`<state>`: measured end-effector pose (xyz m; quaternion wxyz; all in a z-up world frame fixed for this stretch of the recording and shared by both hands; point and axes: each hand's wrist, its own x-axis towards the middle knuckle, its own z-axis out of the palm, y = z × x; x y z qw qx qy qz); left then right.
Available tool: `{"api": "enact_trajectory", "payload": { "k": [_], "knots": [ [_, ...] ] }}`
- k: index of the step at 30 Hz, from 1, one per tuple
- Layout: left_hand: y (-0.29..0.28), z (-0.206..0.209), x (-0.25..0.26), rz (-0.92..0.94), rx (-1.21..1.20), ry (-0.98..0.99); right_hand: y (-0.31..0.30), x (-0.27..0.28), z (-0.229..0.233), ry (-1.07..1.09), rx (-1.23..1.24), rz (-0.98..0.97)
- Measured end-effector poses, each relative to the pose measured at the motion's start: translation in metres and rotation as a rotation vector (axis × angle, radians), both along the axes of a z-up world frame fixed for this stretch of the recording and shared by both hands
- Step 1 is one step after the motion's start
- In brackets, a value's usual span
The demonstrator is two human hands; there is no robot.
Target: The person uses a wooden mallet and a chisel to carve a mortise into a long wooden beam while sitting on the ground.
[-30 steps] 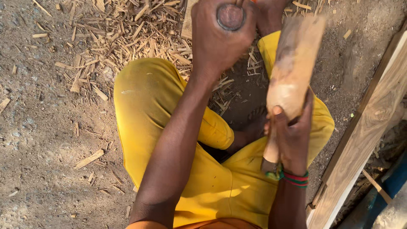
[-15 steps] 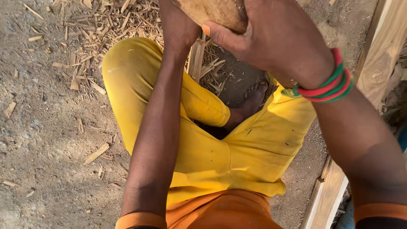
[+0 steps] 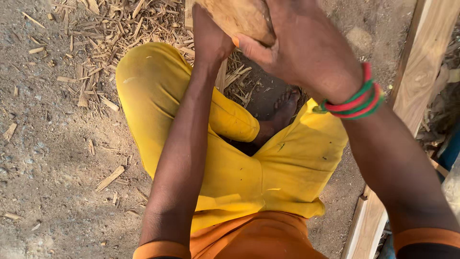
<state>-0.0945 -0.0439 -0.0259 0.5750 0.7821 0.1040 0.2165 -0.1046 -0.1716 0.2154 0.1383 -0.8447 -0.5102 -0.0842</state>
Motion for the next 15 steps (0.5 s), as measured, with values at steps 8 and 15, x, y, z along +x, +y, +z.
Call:
{"api": "enact_trajectory", "payload": {
  "k": [8,15],
  "knots": [
    [-0.014,0.017,0.002,-0.179,-0.27,0.015,-0.039,-0.015,-0.002,0.308,0.098,-0.17],
    [-0.003,0.019,0.0,-0.122,-0.13,-0.1,-0.045,-0.018,-0.026,0.16,0.049,-0.074]
  ]
}}
